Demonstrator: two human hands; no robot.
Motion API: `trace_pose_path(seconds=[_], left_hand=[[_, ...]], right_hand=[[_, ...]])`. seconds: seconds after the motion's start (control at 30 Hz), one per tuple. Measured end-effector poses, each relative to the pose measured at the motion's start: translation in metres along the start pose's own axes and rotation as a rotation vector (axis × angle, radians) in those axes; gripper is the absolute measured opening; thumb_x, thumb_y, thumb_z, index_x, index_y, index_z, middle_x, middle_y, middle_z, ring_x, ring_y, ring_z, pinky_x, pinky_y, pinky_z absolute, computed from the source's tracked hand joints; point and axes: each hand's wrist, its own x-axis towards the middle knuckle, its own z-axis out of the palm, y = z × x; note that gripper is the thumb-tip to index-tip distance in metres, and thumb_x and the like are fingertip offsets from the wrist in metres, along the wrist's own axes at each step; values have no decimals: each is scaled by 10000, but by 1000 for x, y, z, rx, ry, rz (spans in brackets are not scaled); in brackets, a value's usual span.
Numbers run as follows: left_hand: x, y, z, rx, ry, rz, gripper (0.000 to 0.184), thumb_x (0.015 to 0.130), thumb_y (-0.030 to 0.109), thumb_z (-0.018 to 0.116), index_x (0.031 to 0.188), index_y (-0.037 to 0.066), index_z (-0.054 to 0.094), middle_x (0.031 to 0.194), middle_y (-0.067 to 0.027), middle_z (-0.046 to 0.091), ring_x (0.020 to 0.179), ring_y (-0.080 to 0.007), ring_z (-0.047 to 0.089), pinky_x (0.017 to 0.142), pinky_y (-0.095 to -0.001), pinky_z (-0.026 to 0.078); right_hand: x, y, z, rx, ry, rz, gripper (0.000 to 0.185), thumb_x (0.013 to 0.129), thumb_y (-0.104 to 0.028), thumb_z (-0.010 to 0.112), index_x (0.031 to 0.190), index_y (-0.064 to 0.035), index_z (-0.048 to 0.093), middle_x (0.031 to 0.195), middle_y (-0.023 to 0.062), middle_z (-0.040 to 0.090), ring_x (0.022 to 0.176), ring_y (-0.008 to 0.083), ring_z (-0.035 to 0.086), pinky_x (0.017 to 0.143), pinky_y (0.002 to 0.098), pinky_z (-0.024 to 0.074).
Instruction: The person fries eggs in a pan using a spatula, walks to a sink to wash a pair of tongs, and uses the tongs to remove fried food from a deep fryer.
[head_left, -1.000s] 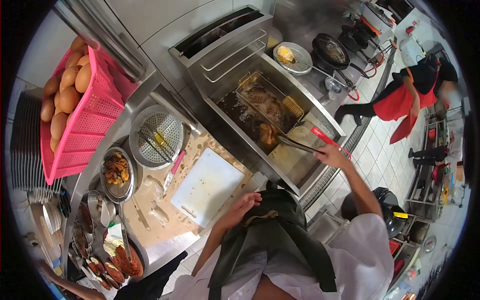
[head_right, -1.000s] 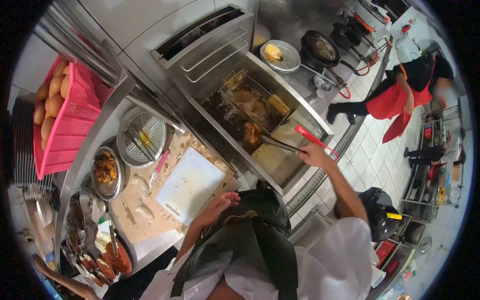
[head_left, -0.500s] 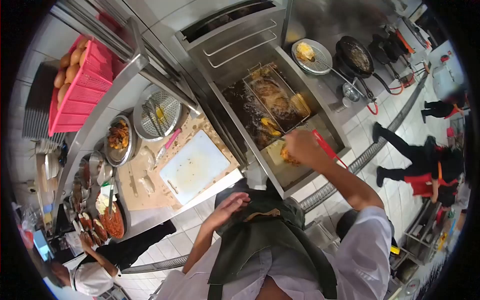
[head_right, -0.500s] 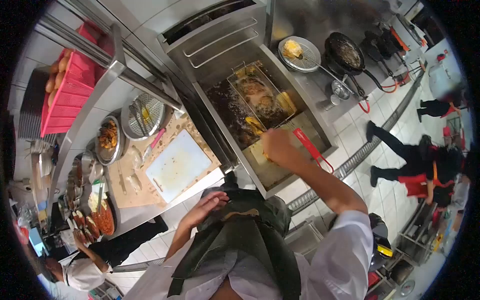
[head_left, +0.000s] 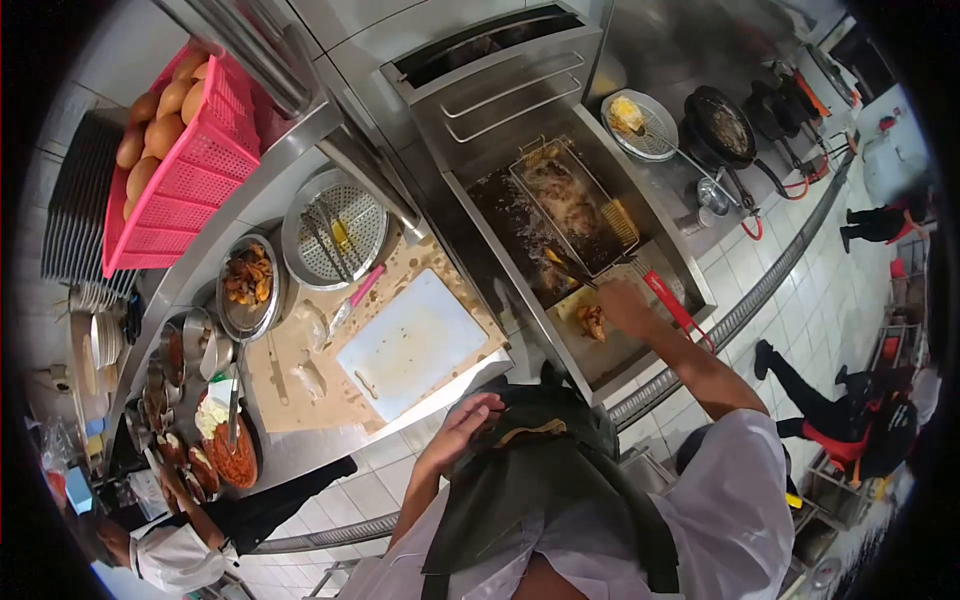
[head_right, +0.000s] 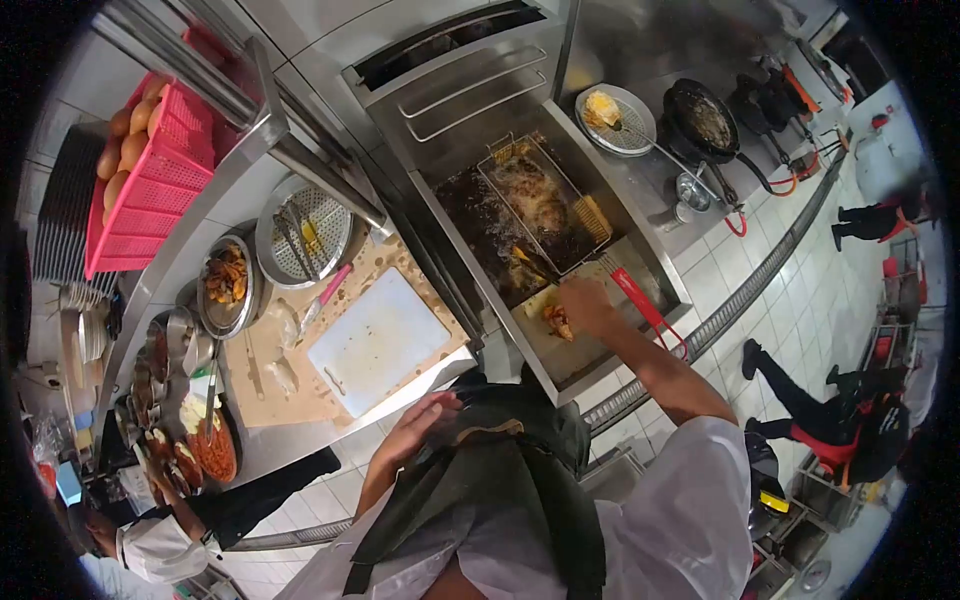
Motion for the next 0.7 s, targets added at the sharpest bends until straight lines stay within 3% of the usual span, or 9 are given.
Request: trace_pose_path(seconds=[0.03, 0.1, 0.23, 0.43, 0.53, 0.57, 0.63, 0.7], left_hand=[[-1, 4, -6, -37, -6, -28, 418, 975, 326, 456, 1287, 49, 452, 1242, -73, 529, 1144, -186, 502, 974, -321, 381], [-4, 14, -16, -81, -22, -59, 419, 971, 333, 459, 1290, 61, 452, 1236, -67, 531, 1135, -182, 506, 967, -325, 384], [4, 17, -30, -48, -105, -101, 403, 970, 339, 471, 1284, 85, 467, 1209, -33, 540, 1106, -162, 507, 931, -308, 396], [13, 5, -28, 45, -210, -40, 396, 971, 340, 454, 1285, 99, 465, 1205, -41, 541, 1087, -156, 519, 880, -295, 408], [20, 32, 10, 305, -222, -95, 354, 957, 280, 503, 1237, 63, 513, 1138, -53, 564, 1076, -128, 519, 928, -276, 394], [42, 14, 20, 498, -302, 103, 344, 947, 261, 518, 1211, 40, 533, 1115, -81, 567, 1090, -138, 518, 934, -300, 400], [75, 38, 80, 382, -479, 68, 360, 935, 281, 540, 1198, 35, 547, 1162, -94, 545, 1126, -164, 508, 934, -320, 406], [140, 5, 144, 253, -570, 34, 468, 950, 288, 520, 1351, 71, 414, 1263, -109, 511, 1103, -163, 530, 929, -325, 438]], right_hand=[[-1, 2, 7, -8, -4, 8, 162, 799, -118, 550, 862, -33, 673, 945, 193, 657, 874, 312, 661, 721, 429, 537], [-2, 5, 22, 88, 184, 12, 191, 800, -183, 584, 786, -2, 642, 737, 213, 633, 743, 377, 645, 664, 465, 520], [16, -5, 34, 119, 119, 99, 231, 829, -216, 573, 820, 9, 626, 740, 211, 627, 743, 386, 634, 668, 480, 514], [-66, 33, -60, 311, 158, 28, 283, 837, -247, 579, 868, 30, 630, 780, 247, 627, 778, 414, 621, 710, 470, 505], [-100, 76, -105, 297, 262, 156, 296, 844, -265, 571, 841, 25, 630, 775, 261, 616, 766, 430, 607, 712, 482, 494], [-93, 102, -103, 258, 249, 195, 293, 842, -264, 570, 840, 21, 634, 781, 264, 619, 778, 428, 611, 722, 485, 494], [-60, 147, -81, 231, 182, 306, 308, 834, -276, 561, 842, 21, 640, 821, 278, 626, 826, 418, 620, 749, 493, 492], [-31, 172, -48, 220, 182, 273, 312, 832, -279, 553, 846, 21, 638, 841, 283, 625, 841, 418, 619, 758, 497, 490]])
